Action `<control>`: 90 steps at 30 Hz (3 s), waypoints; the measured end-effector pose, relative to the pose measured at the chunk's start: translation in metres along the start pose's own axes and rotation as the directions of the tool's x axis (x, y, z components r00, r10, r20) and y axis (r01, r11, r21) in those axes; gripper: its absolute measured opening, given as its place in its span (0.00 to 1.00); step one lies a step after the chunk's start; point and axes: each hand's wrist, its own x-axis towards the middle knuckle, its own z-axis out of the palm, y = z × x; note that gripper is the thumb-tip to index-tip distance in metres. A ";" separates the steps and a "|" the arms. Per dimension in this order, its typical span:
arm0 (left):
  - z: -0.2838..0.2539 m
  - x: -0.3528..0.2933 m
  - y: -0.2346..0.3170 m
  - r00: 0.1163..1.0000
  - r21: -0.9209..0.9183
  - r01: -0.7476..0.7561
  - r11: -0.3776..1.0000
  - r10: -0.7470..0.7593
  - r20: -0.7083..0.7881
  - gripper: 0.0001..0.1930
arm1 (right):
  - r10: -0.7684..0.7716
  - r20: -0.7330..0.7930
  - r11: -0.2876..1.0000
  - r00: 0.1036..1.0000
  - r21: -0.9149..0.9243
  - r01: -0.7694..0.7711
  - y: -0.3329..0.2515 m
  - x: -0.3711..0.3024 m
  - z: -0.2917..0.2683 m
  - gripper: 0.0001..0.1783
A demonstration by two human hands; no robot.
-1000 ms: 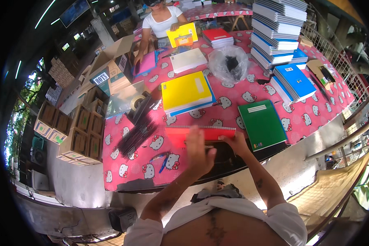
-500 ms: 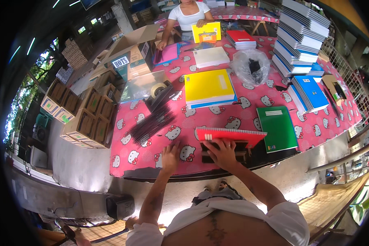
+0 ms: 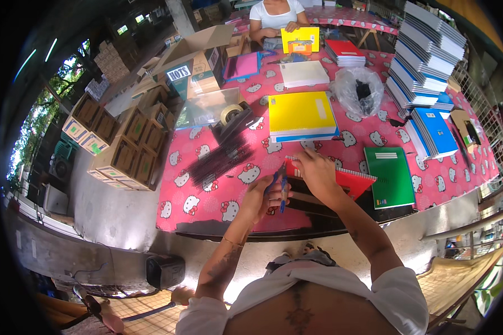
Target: The person sorts and packs spiral notebooks into groups by color, handling blue, green, red, yellow, pink, and orange notebooks on a table.
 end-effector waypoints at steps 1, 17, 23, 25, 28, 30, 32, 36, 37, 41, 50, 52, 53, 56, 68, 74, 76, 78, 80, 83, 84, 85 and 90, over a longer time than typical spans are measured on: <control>0.001 0.004 0.003 1.000 -0.006 0.008 1.000 -0.008 0.026 0.19 | 0.017 -0.002 1.000 1.000 0.005 -0.017 -0.002 0.000 -0.001 0.08; -0.002 0.016 0.013 0.995 -0.004 0.077 0.997 -0.077 0.057 0.18 | 0.008 -0.042 1.000 0.999 0.023 -0.007 -0.001 0.000 -0.001 0.11; 0.007 0.017 0.007 0.915 0.830 -0.289 0.477 0.392 0.093 0.15 | -0.018 -0.021 0.999 1.000 0.041 0.019 0.009 -0.001 -0.005 0.13; 0.016 0.016 0.011 0.844 0.883 -0.381 0.275 0.493 0.211 0.14 | -0.019 -0.025 1.000 1.000 -0.002 0.019 0.016 -0.007 -0.017 0.12; -0.033 0.031 0.005 0.883 0.763 -0.417 0.495 0.418 0.212 0.16 | 0.017 0.078 0.998 0.997 -0.055 -0.013 0.040 -0.027 -0.049 0.14; -0.075 0.032 -0.024 0.766 0.846 -0.528 0.076 0.474 0.435 0.18 | 0.128 0.275 0.992 0.953 -0.015 -0.129 0.063 -0.040 -0.085 0.17; -0.111 0.025 -0.059 0.844 0.923 -0.316 -0.219 0.378 0.379 0.19 | 0.191 0.222 0.981 0.956 -0.010 -0.194 0.101 -0.039 -0.147 0.17; -0.090 0.094 -0.042 0.726 0.873 -0.371 -0.317 0.488 0.485 0.21 | 0.156 -0.001 0.941 0.988 -0.305 -0.148 0.110 -0.008 -0.252 0.14; -0.058 0.128 -0.024 0.647 0.838 -0.488 -0.244 0.542 0.536 0.20 | 0.146 0.000 0.945 0.989 -0.296 -0.140 0.116 -0.009 -0.252 0.14; 0.019 0.227 0.012 0.447 0.632 -0.562 -0.533 0.448 0.775 0.16 | -0.050 0.313 0.829 0.948 -0.516 0.214 0.165 -0.035 -0.208 0.07; -0.010 0.287 0.015 0.672 0.753 -0.614 -0.235 0.343 0.656 0.15 | 0.105 0.447 0.891 0.888 0.355 -0.284 0.128 -0.101 -0.052 0.30; 0.000 0.287 0.019 0.730 0.798 -0.579 -0.169 0.327 0.600 0.14 | 0.047 0.460 0.886 0.886 0.390 -0.250 0.124 -0.098 -0.036 0.32; 0.000 0.288 0.022 0.785 0.841 -0.531 -0.104 0.314 0.535 0.12 | 0.048 0.457 0.885 0.888 0.394 -0.250 0.123 -0.097 -0.034 0.32; 0.002 0.289 0.026 0.815 0.861 -0.492 -0.127 0.280 0.507 0.13 | 0.033 0.441 0.858 0.897 0.447 -0.252 0.123 -0.095 -0.029 0.31; 0.060 0.255 0.079 0.341 0.618 -0.468 -0.632 0.516 0.786 0.07 | 0.232 0.173 0.858 0.957 0.428 -0.286 0.136 -0.072 -0.032 0.43; 0.155 0.123 0.117 0.285 0.450 -0.797 -0.402 0.405 0.869 0.04 | 0.487 0.338 0.272 0.805 0.817 -0.508 0.156 -0.055 -0.093 0.32; 0.154 0.099 0.111 0.311 0.413 -0.844 -0.343 0.316 0.896 0.04 | 0.513 0.313 0.284 0.800 0.817 -0.502 0.141 -0.087 -0.080 0.26; 0.148 0.094 0.095 0.309 0.396 -0.843 -0.363 0.277 0.910 0.04 | 0.536 0.279 0.313 0.796 0.810 -0.495 0.129 -0.116 -0.068 0.21; 0.146 0.093 0.083 0.263 0.332 -0.851 -0.407 0.218 0.940 0.08 | 0.610 0.227 0.236 0.759 0.863 -0.447 0.121 -0.133 -0.056 0.16; 0.150 0.078 0.083 0.241 0.282 -0.847 -0.450 0.147 0.959 0.09 | 0.670 0.207 0.176 0.713 0.889 -0.423 0.115 -0.144 -0.040 0.16; 0.152 0.073 0.084 0.235 0.276 -0.850 -0.449 0.146 0.961 0.09 | 0.673 0.201 0.179 0.711 0.889 -0.421 0.113 -0.144 -0.031 0.16; 0.152 0.069 0.087 0.250 0.267 -0.826 -0.496 0.103 0.963 0.10 | 0.667 0.178 0.176 0.724 0.906 -0.384 0.107 -0.141 -0.021 0.17; 0.101 0.076 0.058 0.317 0.300 -0.768 -0.566 0.071 0.946 0.11 | 0.614 0.208 0.342 0.761 0.799 -0.494 0.096 -0.135 -0.013 0.24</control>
